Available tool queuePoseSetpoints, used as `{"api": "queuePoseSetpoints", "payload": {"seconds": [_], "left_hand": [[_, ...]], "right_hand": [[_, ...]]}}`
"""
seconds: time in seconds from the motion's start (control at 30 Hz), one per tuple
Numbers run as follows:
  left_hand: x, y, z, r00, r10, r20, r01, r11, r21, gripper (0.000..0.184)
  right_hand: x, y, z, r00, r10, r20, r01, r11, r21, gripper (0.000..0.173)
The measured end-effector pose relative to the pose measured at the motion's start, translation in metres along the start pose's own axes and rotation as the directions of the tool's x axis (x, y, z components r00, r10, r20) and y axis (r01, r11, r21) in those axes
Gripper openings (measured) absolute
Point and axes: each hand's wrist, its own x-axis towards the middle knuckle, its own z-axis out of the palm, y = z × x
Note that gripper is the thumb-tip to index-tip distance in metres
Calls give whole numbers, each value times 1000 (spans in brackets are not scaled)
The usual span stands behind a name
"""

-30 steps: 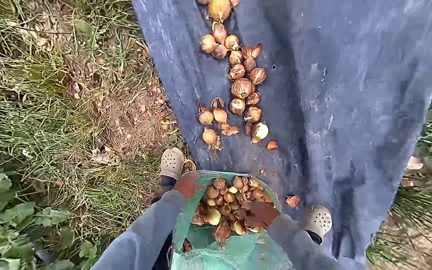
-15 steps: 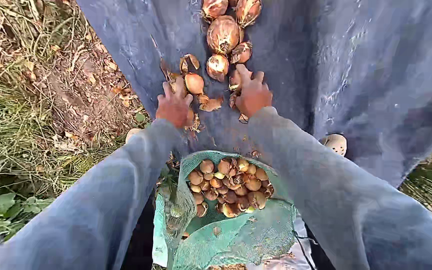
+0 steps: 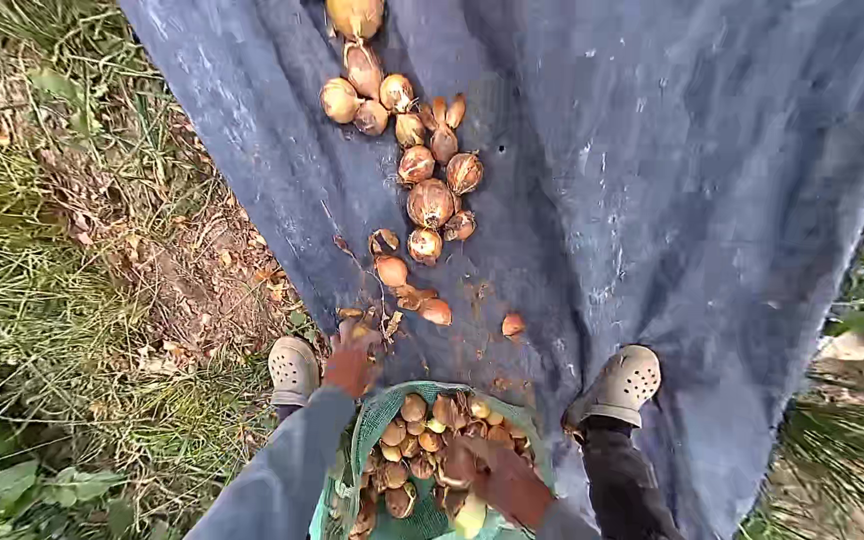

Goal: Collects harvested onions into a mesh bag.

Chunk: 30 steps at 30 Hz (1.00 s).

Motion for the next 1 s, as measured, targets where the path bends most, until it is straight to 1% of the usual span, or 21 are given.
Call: {"api": "queuePoseSetpoints", "payload": {"seconds": [0.03,0.07,0.1,0.13,0.17,0.2,0.23,0.27,0.3,0.33,0.37,0.4,0.47,0.53,0.57,0.63,0.67,0.77,0.87,0.93,1.0], "left_hand": [[-9,6,6,1000,8,-14,-9,996,-86,51],[-23,14,14,998,51,-20,-54,987,-151,49],[-42,24,22,991,137,-9,-136,972,-191,46],[-61,35,30,967,250,40,-236,948,-213,42],[-76,46,35,922,358,145,-316,916,-248,41],[-85,56,40,867,434,246,-357,884,-301,40],[-87,62,43,841,457,290,-336,860,-384,40],[-82,65,42,874,425,237,-267,825,-498,42],[-70,66,36,940,322,109,-185,754,-630,47],[-51,67,27,987,157,-40,-132,635,-761,53],[-27,69,15,992,-23,-125,-98,489,-867,59],[-3,72,1,976,-162,-148,-82,358,-930,64],[38,84,-19,935,-325,-142,-111,114,-987,65],[62,105,-31,914,-390,-113,-154,-75,-985,60],[67,115,-39,917,-386,-102,-172,-152,-973,55],[68,124,-52,943,-313,-110,-200,-271,-942,46],[67,125,-58,958,-266,-107,-185,-292,-938,50],[71,134,-69,975,-194,-111,-159,-251,-955,61],[84,137,-75,983,-105,-149,-168,-203,-965,64],[86,135,-75,983,-31,-179,-181,-119,-976,64],[75,135,-68,984,9,-178,-178,-58,-982,62]], "right_hand": [[1,2,2,997,42,64,-36,994,-99,69],[4,0,-5,997,69,33,-65,992,-111,65],[12,-6,-21,995,73,-69,-79,993,-84,64],[23,-22,-46,980,54,-191,-69,995,-72,64],[36,-42,-75,952,15,-305,-39,997,-73,65],[50,-64,-105,916,-34,-399,8,998,-66,67],[64,-88,-134,876,-87,-475,74,996,-47,72],[77,-112,-162,832,-135,-537,145,989,-24,78],[90,-138,-189,794,-167,-584,210,978,6,84],[102,-164,-214,767,-183,-615,257,966,34,90],[112,-189,-234,751,-187,-633,274,961,41,93],[122,-212,-248,752,-177,-636,257,966,35,95],[137,-244,-257,775,-143,-615,179,984,-3,96],[148,-252,-248,754,-141,-642,105,990,-94,96],[150,-251,-242,730,-149,-667,91,988,-122,95],[151,-243,-232,710,-145,-689,88,989,-117,89],[150,-238,-227,716,-137,-684,90,990,-105,84],[152,-227,-214,747,-118,-654,80,993,-88,68],[157,-223,-212,758,-113,-642,104,993,-52,64],[159,-217,-216,771,-123,-625,143,990,-19,61],[156,-200,-214,773,-130,-620,186,982,26,57]]}}
